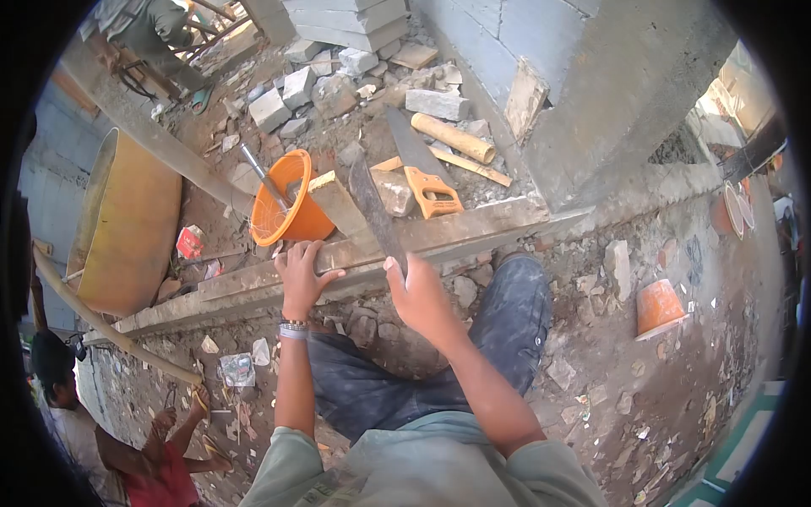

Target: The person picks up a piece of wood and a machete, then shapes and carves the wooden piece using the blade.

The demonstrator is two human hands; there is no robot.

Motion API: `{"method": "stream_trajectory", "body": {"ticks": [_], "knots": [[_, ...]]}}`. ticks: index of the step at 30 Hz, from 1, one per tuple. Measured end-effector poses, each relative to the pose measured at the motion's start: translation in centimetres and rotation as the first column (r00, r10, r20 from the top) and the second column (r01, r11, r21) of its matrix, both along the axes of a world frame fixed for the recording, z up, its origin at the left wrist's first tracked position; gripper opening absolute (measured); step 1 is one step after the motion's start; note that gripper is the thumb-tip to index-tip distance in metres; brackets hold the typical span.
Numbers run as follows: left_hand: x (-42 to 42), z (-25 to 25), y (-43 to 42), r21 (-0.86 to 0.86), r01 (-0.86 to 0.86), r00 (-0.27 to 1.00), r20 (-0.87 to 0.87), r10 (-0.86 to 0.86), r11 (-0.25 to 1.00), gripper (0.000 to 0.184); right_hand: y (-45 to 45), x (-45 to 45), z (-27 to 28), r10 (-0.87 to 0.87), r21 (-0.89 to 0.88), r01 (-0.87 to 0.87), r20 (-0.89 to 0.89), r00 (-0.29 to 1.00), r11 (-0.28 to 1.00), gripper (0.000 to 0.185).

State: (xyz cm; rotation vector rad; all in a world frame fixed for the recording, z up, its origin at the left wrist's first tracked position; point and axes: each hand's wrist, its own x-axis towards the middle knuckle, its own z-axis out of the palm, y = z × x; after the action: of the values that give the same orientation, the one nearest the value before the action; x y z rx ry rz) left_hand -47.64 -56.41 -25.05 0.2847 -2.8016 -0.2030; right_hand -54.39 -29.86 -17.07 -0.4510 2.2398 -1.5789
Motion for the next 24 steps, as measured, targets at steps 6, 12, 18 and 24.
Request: {"method": "stream_trajectory", "body": {"ticks": [6,12,18,24], "knots": [[-0.9,4.5,2.2,0.241,0.164,0.971,-0.212,-0.113,0.957,0.114,0.0,0.5,-1.8,-0.074,-0.060,0.068,-0.106,0.992,0.996,0.035],[-5.7,11.1,6.4,0.567,0.404,0.791,-0.611,0.037,0.718,0.101,0.0,1.3,-1.5,-0.073,-0.018,0.071,-0.104,0.992,0.997,0.034],[-6.8,13.9,7.6,0.413,0.305,0.932,-0.314,-0.181,0.858,0.039,0.7,1.5,-1.0,-0.073,-0.062,0.068,-0.078,0.994,0.996,0.036],[-6.3,12.7,7.5,0.411,0.360,0.892,-0.413,-0.181,0.838,0.031,2.5,0.3,-0.5,0.155,-0.380,0.103,0.591,0.791,0.919,0.035]]}}
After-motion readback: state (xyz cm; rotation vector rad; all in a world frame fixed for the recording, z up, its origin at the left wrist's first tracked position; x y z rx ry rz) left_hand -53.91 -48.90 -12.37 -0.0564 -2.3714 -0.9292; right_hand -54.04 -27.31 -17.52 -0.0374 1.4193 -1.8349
